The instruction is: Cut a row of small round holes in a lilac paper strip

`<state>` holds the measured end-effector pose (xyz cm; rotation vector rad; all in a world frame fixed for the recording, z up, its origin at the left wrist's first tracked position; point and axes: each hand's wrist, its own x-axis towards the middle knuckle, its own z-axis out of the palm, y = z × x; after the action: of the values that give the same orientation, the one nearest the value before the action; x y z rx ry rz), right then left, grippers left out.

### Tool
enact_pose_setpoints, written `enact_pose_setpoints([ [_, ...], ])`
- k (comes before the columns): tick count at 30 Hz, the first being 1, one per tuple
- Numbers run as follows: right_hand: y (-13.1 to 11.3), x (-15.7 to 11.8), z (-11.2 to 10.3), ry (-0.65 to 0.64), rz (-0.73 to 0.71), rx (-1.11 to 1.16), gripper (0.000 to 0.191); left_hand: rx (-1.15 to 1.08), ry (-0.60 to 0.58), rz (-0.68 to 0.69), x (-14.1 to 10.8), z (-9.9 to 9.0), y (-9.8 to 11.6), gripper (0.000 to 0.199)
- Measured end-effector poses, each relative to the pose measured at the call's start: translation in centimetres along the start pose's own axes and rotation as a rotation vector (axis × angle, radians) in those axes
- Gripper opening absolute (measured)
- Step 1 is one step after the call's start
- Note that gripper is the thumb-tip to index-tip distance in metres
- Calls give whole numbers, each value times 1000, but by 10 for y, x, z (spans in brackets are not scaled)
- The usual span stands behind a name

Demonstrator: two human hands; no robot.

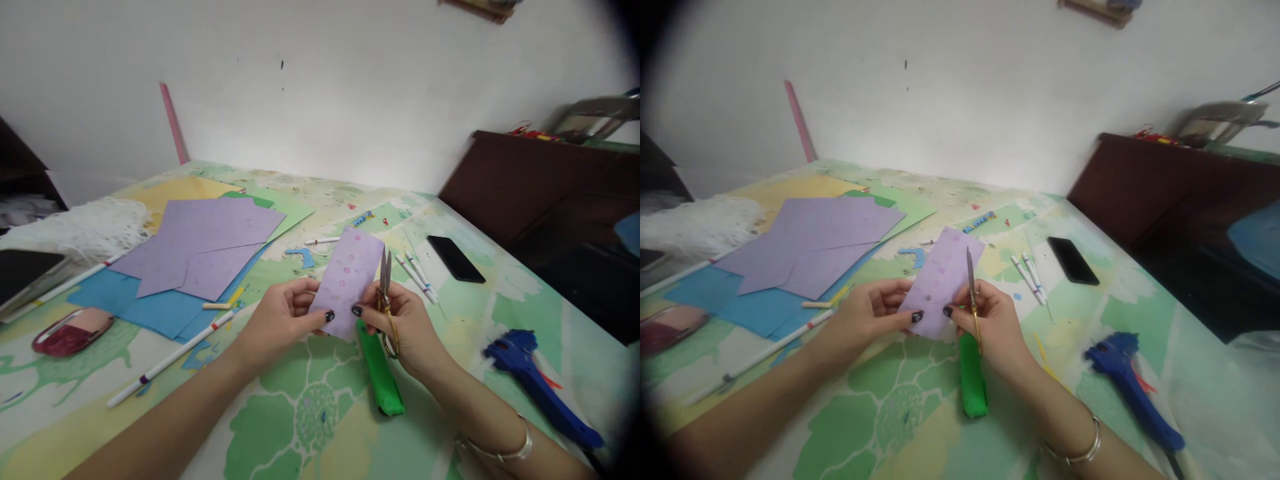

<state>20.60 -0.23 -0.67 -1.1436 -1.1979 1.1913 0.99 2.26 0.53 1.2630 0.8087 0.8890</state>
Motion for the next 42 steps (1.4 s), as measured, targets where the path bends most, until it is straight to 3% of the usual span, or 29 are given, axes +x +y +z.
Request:
enact_pose_setpoints([
  [4, -2, -1, 1, -12, -11, -13, 23, -2, 8, -19, 1, 0, 0, 27],
  [8, -5, -3, 4, -10, -21, -47, 25, -1, 86, -8, 4, -2, 1, 22],
  [16, -5, 7, -9, 252, -92, 80, 27, 10, 273, 44, 7, -12, 6, 25],
  [20, -5, 14, -18, 207, -26, 169, 39, 16, 297, 52, 7, -13, 9, 31],
  [28, -5, 9, -12, 148, 28, 128, 30, -186, 279, 82, 6, -17, 9, 46],
  [34, -1, 9, -11, 154, -8, 125, 29, -279, 202, 80, 4, -14, 9, 29],
  [42, 1, 7, -12, 147, -46, 75, 28, -373, 170, -9, 4, -13, 10, 23],
])
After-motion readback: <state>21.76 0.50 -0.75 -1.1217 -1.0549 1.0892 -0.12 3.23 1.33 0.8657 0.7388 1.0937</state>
